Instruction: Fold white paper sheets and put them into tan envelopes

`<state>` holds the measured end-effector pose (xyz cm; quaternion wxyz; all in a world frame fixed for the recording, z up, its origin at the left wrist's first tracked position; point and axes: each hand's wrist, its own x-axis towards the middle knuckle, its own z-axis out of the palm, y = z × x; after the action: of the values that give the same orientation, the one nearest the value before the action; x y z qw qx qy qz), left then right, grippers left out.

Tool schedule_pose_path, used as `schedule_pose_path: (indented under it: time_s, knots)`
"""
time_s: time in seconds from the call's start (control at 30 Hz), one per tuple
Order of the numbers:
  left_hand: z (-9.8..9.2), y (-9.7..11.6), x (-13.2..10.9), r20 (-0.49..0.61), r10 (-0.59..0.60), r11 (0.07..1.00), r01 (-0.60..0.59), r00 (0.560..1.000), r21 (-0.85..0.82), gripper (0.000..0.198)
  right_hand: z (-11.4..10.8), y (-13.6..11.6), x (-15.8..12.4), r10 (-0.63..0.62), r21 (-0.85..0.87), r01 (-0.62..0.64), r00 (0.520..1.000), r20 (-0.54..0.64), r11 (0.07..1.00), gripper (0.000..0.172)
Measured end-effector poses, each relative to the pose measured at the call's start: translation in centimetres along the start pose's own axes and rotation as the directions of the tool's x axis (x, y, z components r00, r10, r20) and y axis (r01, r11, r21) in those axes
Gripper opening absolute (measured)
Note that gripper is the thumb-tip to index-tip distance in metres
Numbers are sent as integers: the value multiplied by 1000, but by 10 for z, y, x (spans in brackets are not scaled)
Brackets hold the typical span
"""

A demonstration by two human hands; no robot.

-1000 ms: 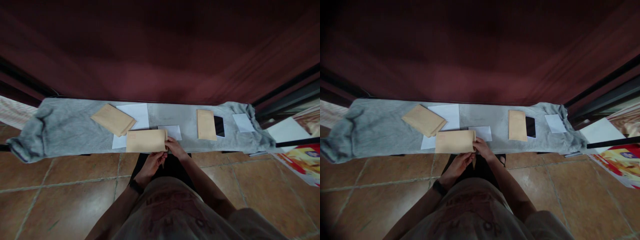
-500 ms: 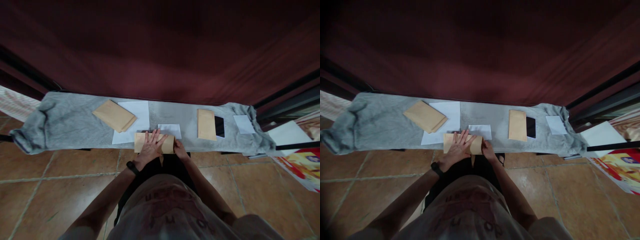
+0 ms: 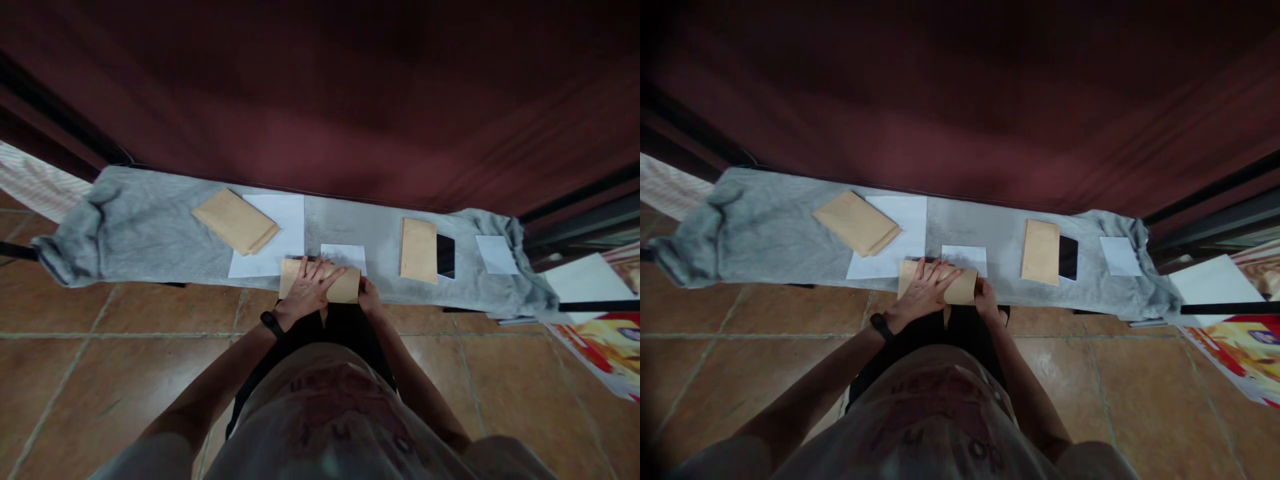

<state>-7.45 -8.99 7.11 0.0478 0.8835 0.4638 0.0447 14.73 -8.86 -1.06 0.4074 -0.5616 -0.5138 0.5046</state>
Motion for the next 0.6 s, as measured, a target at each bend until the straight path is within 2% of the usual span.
schedule_pose_path:
  time_s: [0.07, 0.13, 0.23, 0.3, 0.33, 0.4, 0.47, 0.53, 0.6]
  knots:
    - [1, 0, 1, -4, 0, 1000, 0, 1000, 5, 107, -1, -2, -1, -31, -65, 30, 999, -13, 997, 32]
    - [3, 0, 2, -3, -6, 1000, 6, 1000, 1, 107, -3, -6, -3, -87, -185, 69, 992, -91, 980, 29]
    - [6, -2, 5, 3, -24, 999, 24, 1000, -28, 108, -12, -14, -8, -254, -378, 157, 941, -223, 912, 27]
    - [8, -4, 7, 8, -32, 998, 32, 999, -53, 108, -20, -19, -10, -344, -430, 212, 903, -258, 878, 25]
    - [8, -4, 8, 10, -31, 997, 32, 999, -65, 108, -24, -22, -11, -350, -420, 223, 901, -255, 880, 24]
    - [10, -5, 9, 10, -25, 996, 26, 1000, -89, 108, -29, -27, -11, -267, -334, 190, 942, -202, 923, 24]
    - [11, -5, 10, 8, -17, 994, 18, 1000, -109, 107, -31, -32, -9, -104, -200, 92, 993, -52, 975, 26]
    - [11, -4, 10, 6, 2, 993, -1, 1000, -118, 106, -30, -39, -8, 46, -53, -39, 990, 132, 998, 27]
    - [9, -4, 10, 8, 35, 993, -34, 999, -117, 106, -29, -47, -9, 125, 106, -159, 955, 269, 982, 32]
